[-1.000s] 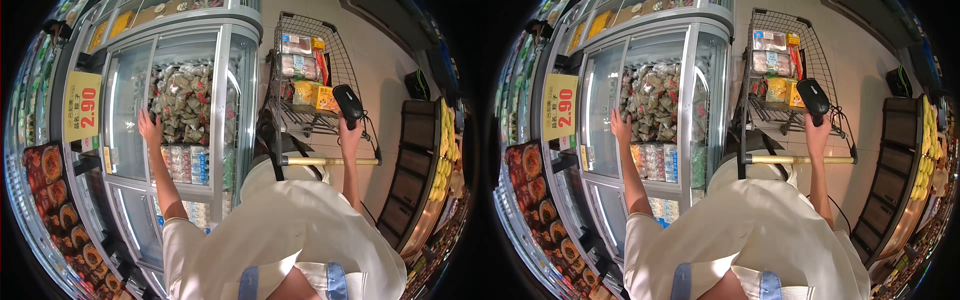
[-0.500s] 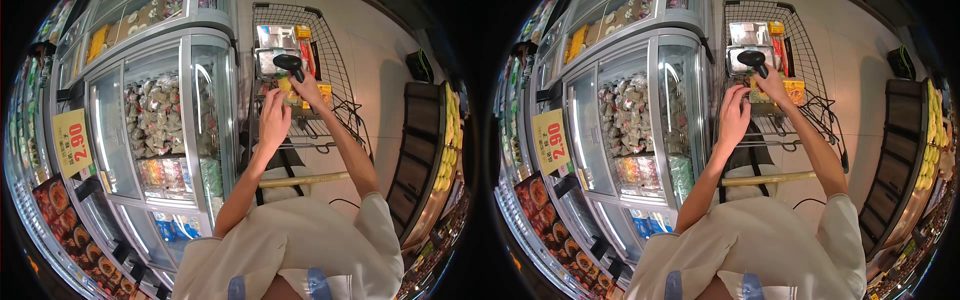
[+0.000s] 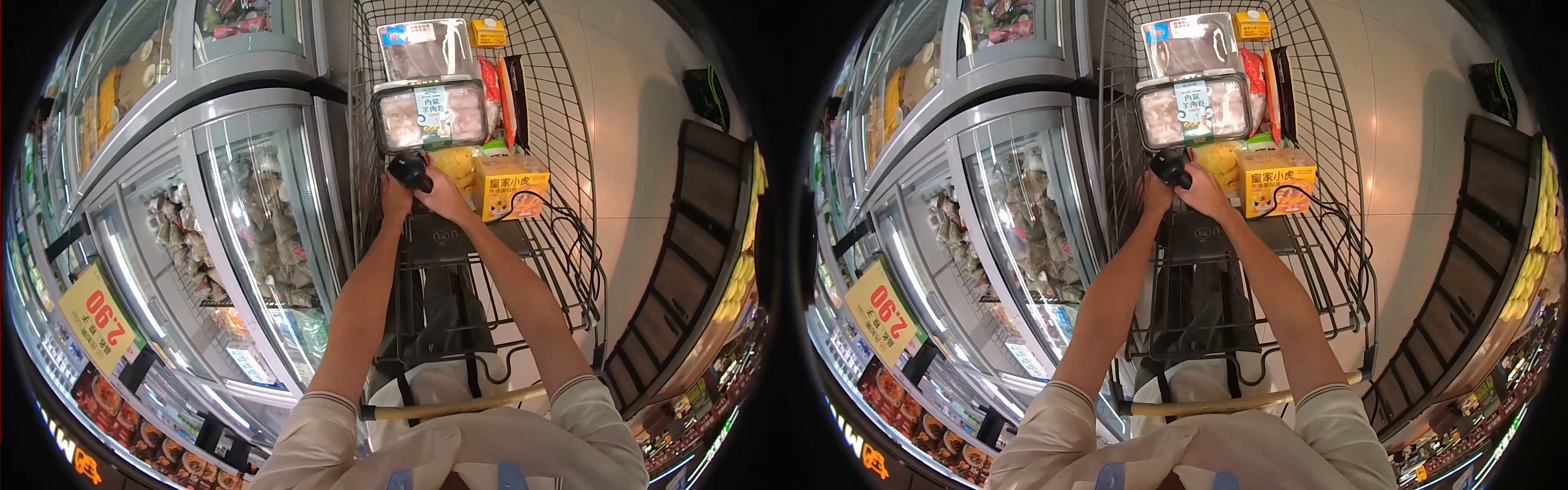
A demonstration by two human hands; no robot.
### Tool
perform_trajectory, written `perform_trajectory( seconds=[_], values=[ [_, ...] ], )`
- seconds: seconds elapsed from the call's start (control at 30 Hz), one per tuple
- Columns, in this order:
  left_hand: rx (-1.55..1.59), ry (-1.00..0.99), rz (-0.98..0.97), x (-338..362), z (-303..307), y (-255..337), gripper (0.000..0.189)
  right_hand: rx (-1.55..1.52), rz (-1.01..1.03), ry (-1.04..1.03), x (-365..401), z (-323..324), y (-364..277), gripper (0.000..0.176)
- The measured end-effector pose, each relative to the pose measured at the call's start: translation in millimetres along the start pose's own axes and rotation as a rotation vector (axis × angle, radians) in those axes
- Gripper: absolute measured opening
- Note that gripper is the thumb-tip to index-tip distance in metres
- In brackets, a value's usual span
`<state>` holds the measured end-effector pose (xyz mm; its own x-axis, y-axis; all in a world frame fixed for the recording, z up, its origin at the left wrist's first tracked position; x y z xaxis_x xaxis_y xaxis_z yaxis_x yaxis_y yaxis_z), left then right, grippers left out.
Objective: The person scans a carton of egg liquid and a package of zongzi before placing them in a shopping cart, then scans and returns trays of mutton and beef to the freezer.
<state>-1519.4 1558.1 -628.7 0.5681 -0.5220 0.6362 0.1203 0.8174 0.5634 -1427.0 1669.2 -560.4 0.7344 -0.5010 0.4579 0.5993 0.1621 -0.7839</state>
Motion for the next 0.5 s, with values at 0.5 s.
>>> perform_trajectory(
  seconds=[0.5],
  values=[
    [0.106, 0.108, 0.045, -18, -25, -41, 0.049, -0.050, -0.132, -0.108, 14, 7, -4, 0.050]
  ],
)
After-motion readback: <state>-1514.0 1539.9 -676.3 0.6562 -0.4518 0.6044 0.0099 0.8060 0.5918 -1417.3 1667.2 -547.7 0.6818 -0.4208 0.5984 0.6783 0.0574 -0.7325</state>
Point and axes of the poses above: each hand's wrist, its own x-axis away from the middle knuckle, its own z-axis out of the back of the hand, y = z × x, the point moved 6 cm from there along -x, towards the middle knuckle, and after that the axes turned 9 degrees about x, right-handed, at the moved point
